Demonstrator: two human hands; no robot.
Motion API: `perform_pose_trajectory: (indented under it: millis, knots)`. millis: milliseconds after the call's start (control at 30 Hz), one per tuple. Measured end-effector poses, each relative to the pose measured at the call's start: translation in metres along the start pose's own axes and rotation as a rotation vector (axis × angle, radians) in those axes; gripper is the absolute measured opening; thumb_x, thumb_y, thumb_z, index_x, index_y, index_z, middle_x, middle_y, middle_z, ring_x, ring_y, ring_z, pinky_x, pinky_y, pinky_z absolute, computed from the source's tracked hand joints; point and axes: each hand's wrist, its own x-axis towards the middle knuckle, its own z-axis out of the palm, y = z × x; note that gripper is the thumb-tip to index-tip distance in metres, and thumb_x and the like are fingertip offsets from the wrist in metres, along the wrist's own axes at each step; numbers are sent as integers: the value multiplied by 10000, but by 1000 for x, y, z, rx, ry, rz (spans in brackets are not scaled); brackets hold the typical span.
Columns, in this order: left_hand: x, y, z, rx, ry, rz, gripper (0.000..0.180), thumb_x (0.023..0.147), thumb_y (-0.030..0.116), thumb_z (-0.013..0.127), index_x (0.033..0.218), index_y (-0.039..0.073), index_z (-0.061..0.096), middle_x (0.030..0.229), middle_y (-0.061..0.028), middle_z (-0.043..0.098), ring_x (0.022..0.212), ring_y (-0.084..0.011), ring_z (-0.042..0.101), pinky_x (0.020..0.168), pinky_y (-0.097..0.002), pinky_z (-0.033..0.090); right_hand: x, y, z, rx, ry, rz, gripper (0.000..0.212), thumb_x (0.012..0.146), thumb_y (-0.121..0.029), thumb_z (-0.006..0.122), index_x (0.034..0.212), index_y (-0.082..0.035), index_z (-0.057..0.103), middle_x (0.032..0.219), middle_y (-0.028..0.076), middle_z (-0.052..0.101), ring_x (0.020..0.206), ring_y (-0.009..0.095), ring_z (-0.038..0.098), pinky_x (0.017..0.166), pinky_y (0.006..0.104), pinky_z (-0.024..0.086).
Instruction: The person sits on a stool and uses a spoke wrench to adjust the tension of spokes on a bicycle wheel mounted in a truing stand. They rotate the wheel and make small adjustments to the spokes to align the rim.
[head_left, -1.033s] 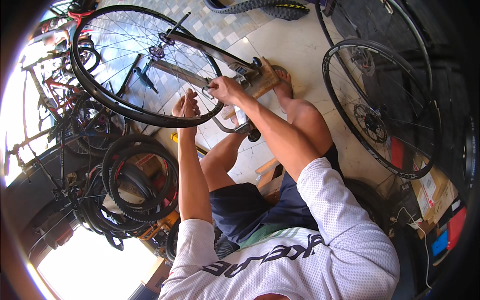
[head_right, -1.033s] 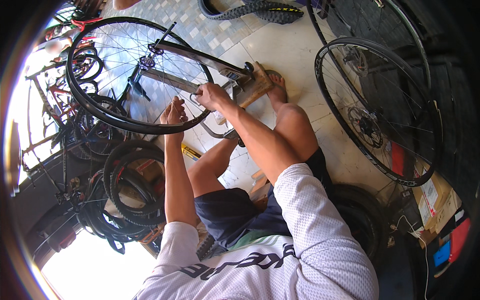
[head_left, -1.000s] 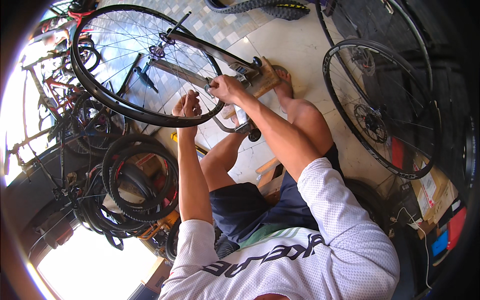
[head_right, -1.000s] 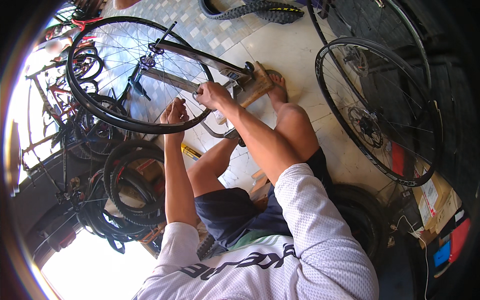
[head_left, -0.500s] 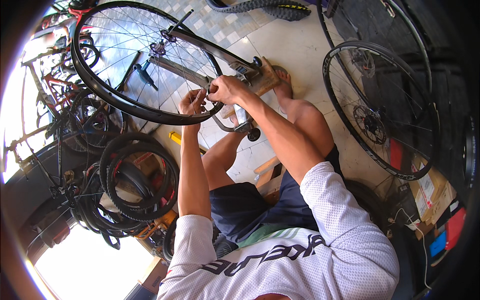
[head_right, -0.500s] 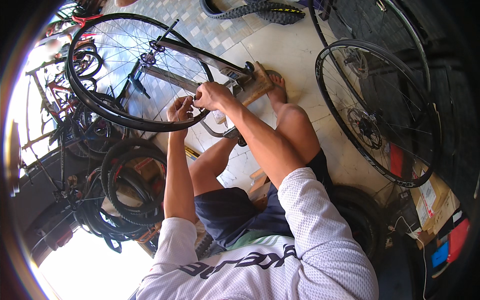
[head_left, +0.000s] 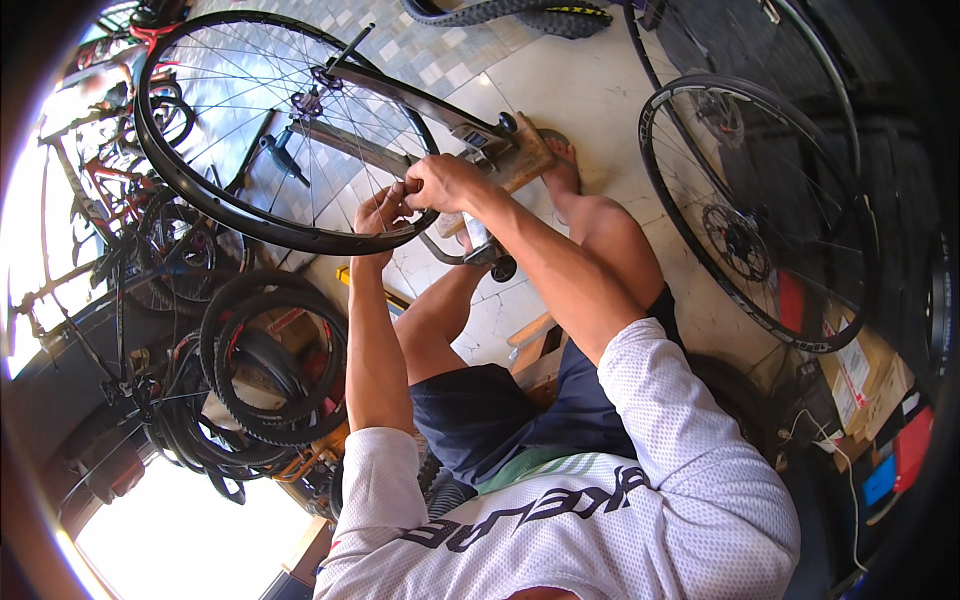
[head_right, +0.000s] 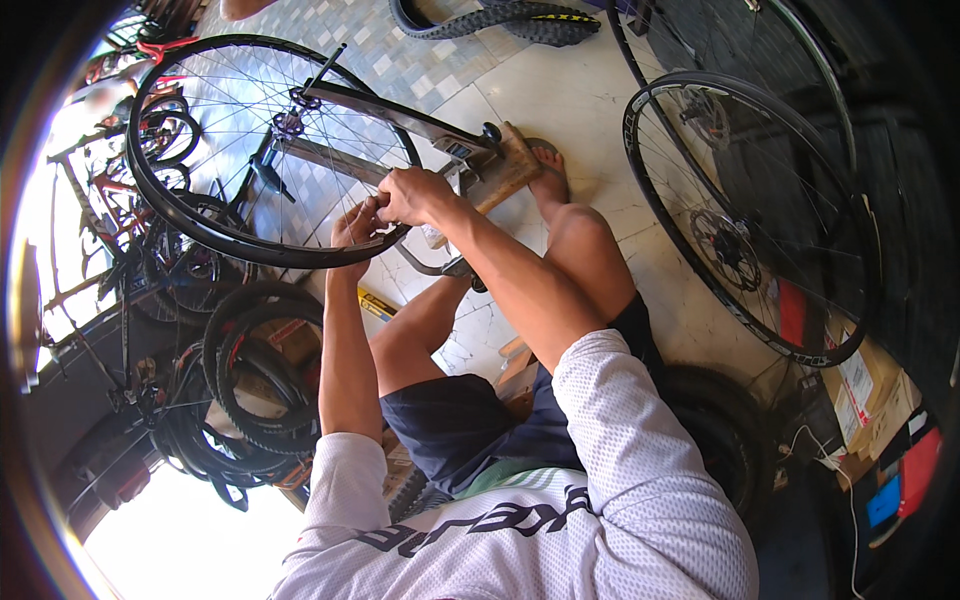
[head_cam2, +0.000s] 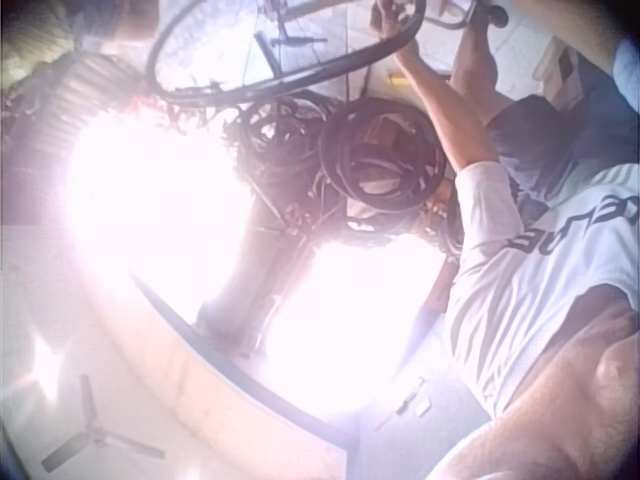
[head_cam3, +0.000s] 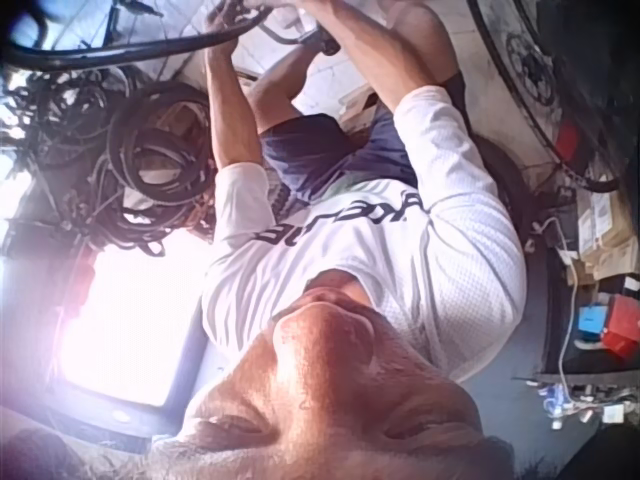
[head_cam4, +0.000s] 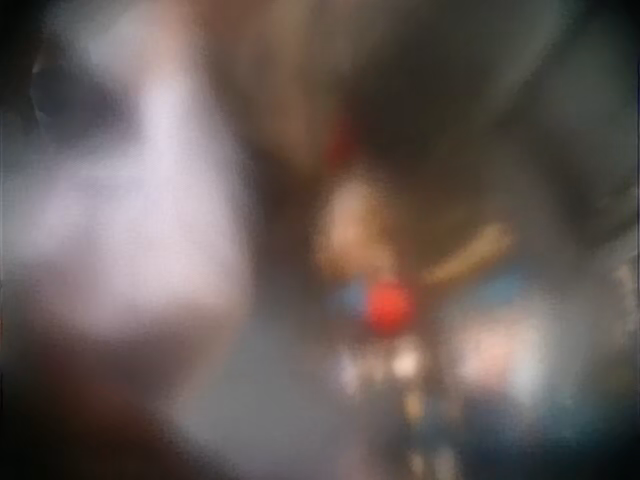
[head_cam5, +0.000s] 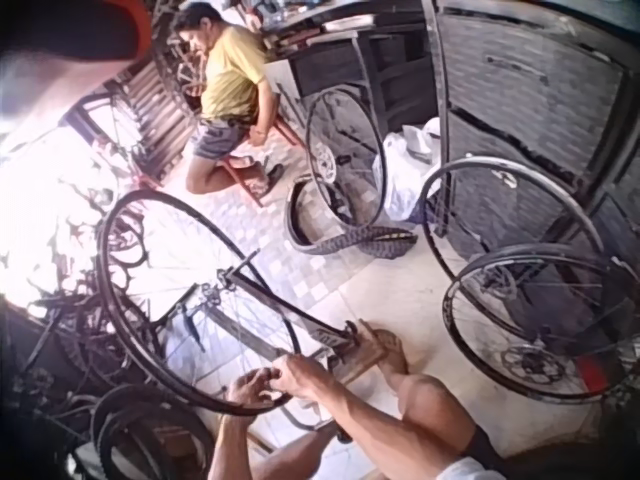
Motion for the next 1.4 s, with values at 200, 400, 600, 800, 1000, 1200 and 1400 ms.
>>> perform_pose_trajectory:
  millis: [200,400,600,800,1000,1200,1400]
  knots:
    - [2,-7,-10,-90,-59,-57,307,981,257,637,1131,-11,628,791,-21,643,681,-79,608,513,-191,480,-5,-2,-2,13,18,-3,331,753,-360,712,928,-79,735,874,148,724,831,303,695,764,398,534]
    - [2,-8,-14,-82,-73,-36,365,975,316,642,1141,-8,622,887,-39,661,735,-93,622,523,-203,482,-4,-2,-3,17,9,2,345,759,-373,717,958,-92,739,908,138,733,860,298,702,784,402,540]
    - [3,-10,-8,-78,77,45,395,966,356,651,1185,30,613,1009,-44,674,792,-115,623,611,-241,498,3,4,1,179,200,14,364,762,-393,713,983,-105,739,956,130,739,900,301,706,815,407,543]
    - [2,-9,-1,25,122,70,312,959,291,669,1118,24,647,991,-75,700,798,-116,618,608,-237,483,5,5,-1,82,224,104,339,771,-364,691,984,-104,735,964,139,736,916,315,703,827,409,547]
    - [-7,-3,-1,-2,150,104,266,944,268,689,1058,28,668,953,-64,699,786,-104,615,620,-227,465,1,8,0,67,230,116,320,771,-349,679,971,-107,736,955,147,736,922,318,704,835,409,554]
    - [-20,8,0,7,174,121,233,924,250,716,1016,39,682,941,-54,699,783,-97,620,627,-222,462,1,9,-1,57,247,120,318,770,-354,671,963,-110,739,956,147,736,923,322,704,831,408,557]
    - [-26,15,-4,-1,163,145,196,935,241,702,998,57,675,919,-40,690,789,-108,623,648,-226,468,0,6,-2,62,226,129,315,770,-347,665,968,-112,738,962,145,735,921,329,703,829,409,558]
